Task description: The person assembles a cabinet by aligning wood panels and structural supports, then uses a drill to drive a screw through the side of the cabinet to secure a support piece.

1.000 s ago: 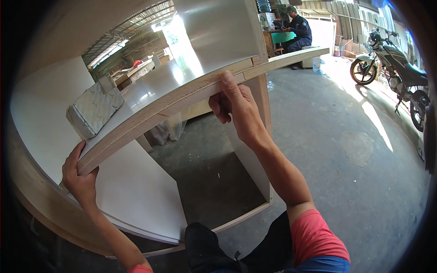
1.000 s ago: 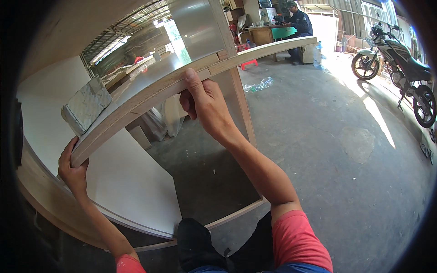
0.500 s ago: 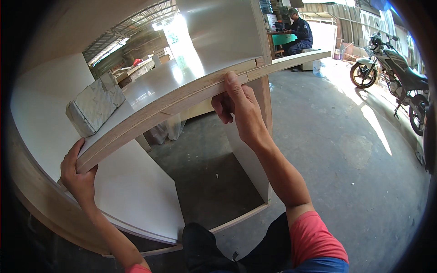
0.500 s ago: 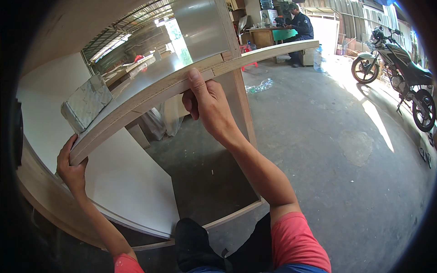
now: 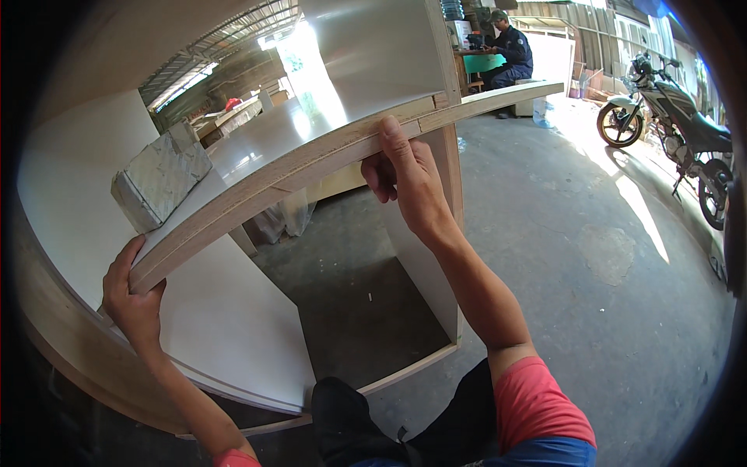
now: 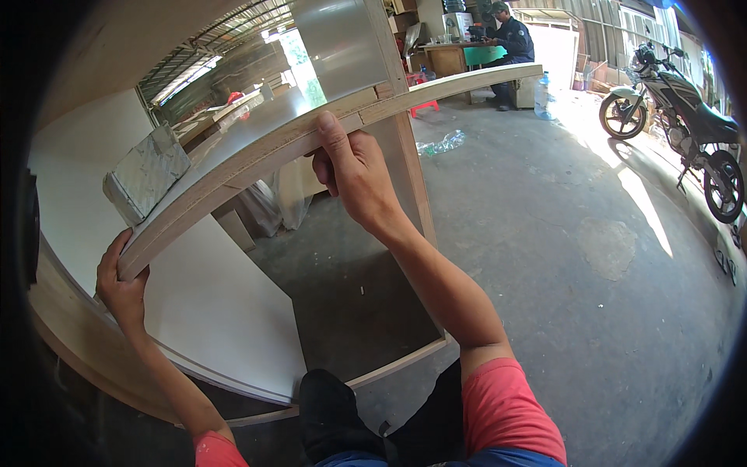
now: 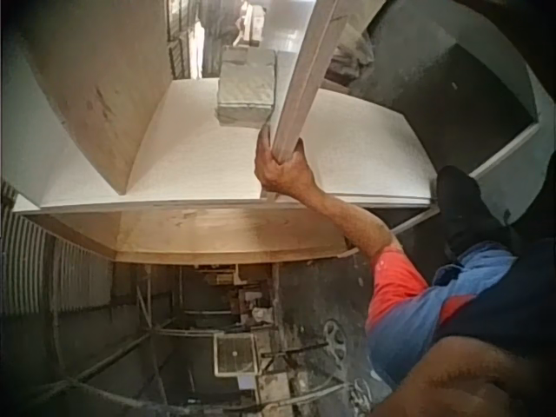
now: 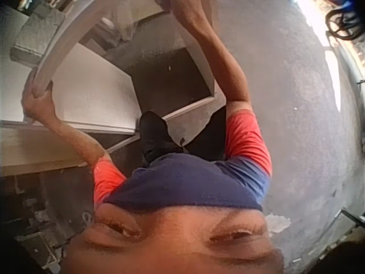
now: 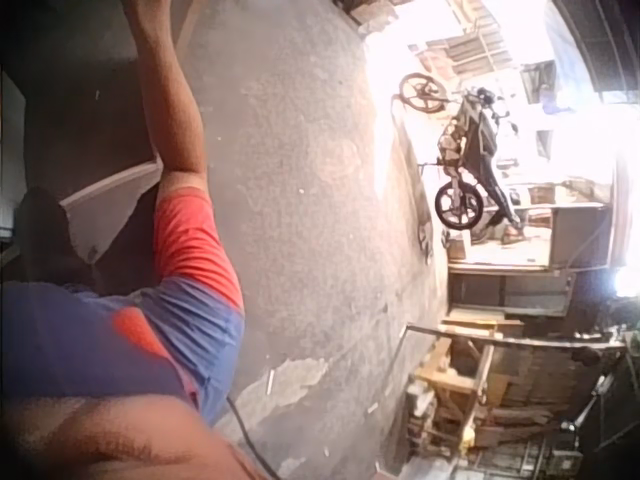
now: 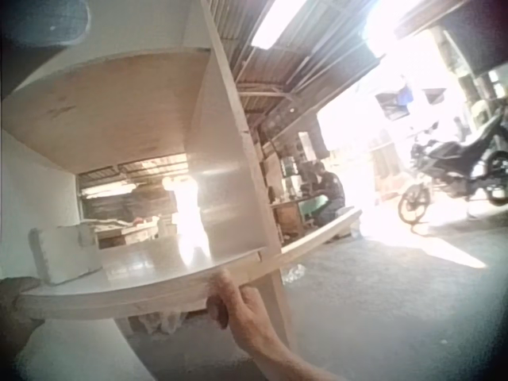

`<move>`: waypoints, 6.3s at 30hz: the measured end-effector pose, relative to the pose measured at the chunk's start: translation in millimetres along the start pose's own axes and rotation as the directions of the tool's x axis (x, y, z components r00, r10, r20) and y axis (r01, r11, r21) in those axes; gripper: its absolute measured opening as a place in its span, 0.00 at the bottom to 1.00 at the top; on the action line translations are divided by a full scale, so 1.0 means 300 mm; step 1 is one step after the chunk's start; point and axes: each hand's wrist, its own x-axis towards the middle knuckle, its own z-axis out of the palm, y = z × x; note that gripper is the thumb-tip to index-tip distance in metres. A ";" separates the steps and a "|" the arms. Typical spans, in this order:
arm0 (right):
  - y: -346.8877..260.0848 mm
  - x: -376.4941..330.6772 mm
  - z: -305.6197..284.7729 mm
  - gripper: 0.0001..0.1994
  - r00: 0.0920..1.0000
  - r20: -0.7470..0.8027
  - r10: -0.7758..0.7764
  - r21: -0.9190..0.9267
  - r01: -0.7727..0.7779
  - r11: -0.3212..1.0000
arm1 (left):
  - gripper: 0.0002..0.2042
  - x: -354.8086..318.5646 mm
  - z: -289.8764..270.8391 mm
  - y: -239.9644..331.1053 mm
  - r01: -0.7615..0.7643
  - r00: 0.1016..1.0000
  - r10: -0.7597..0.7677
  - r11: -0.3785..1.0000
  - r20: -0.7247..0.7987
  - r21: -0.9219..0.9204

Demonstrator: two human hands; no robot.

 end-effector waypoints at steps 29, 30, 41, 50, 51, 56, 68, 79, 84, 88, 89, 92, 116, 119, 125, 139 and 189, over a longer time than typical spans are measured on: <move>0.123 0.007 0.108 0.24 0.948 -0.268 -0.170 0.342 0.258 0.904 | 0.30 -0.002 -0.043 -0.008 -0.046 0.994 0.056 0.993 0.095 -0.113; 0.127 0.008 0.101 0.23 0.941 -0.280 -0.188 0.354 0.284 0.891 | 0.30 -0.005 -0.015 -0.008 -0.062 0.990 0.078 0.989 0.117 -0.135; 0.125 0.007 0.125 0.27 0.904 -0.374 -0.209 0.460 0.376 0.804 | 0.28 0.008 -0.007 -0.048 -0.036 0.989 0.063 0.980 0.133 -0.194; 0.044 0.023 0.053 0.23 0.981 -0.132 -0.139 0.475 0.186 0.860 | 0.23 0.003 -0.012 -0.072 0.064 0.992 -0.033 0.963 0.124 -0.262; 0.043 0.022 0.053 0.23 0.978 -0.131 -0.162 0.480 0.205 0.853 | 0.22 0.002 -0.012 -0.076 0.061 0.993 -0.033 0.966 0.113 -0.250; 0.045 0.020 0.065 0.24 0.973 -0.143 -0.183 0.502 0.231 0.834 | 0.22 0.000 -0.009 -0.081 0.056 0.994 -0.031 0.967 0.106 -0.247; 0.127 0.015 0.130 0.20 0.899 -0.354 -0.259 0.507 0.417 0.755 | 0.26 0.048 -0.100 0.152 -0.141 0.977 0.208 0.815 0.056 -0.562; 0.152 0.008 0.118 0.20 0.848 -0.479 -0.229 0.415 0.448 0.791 | 0.21 0.371 0.226 0.929 -0.409 0.871 0.491 0.726 0.001 -0.552; 0.165 -0.010 0.089 0.19 0.859 -0.461 -0.221 0.462 0.445 0.767 | 0.15 0.367 0.335 1.018 -0.406 0.911 0.371 0.882 -0.182 -0.238; 0.192 -0.031 0.057 0.20 0.863 -0.443 -0.241 0.442 0.444 0.779 | 0.13 0.377 0.364 1.026 -0.413 0.903 0.354 0.873 -0.244 -0.260; 0.194 -0.040 0.049 0.20 0.870 -0.436 -0.231 0.424 0.425 0.800 | 0.13 0.378 0.366 1.022 -0.414 0.904 0.348 0.857 -0.248 -0.306; 0.198 -0.052 0.037 0.21 0.876 -0.432 -0.213 0.399 0.397 0.826 | 0.12 0.385 0.379 1.018 -0.427 0.897 0.344 0.837 -0.277 -0.342; 0.170 -0.013 0.041 0.21 0.871 -0.437 -0.225 0.354 0.396 0.847 | 0.12 0.380 0.340 1.012 -0.466 0.881 0.419 0.846 -0.217 -0.258; 0.181 -0.019 0.029 0.21 0.858 -0.458 -0.232 0.294 0.393 0.871 | 0.12 0.382 0.340 1.018 -0.450 0.893 0.418 0.849 -0.168 -0.278; 0.229 -0.049 0.030 0.21 0.884 -0.419 -0.208 0.328 0.361 0.873 | 0.12 0.386 0.355 1.013 -0.499 0.863 0.428 0.805 -0.268 -0.320; 0.268 -0.129 0.031 0.14 0.925 -0.280 -0.256 0.506 0.369 0.780 | 0.15 0.352 0.365 1.072 -0.442 0.890 0.370 0.846 -0.268 -0.299; -0.238 -0.246 0.092 0.33 0.862 -0.125 -0.492 -0.407 0.408 0.817 | 0.02 0.339 0.052 0.489 -0.455 0.851 0.147 0.686 -0.505 -0.568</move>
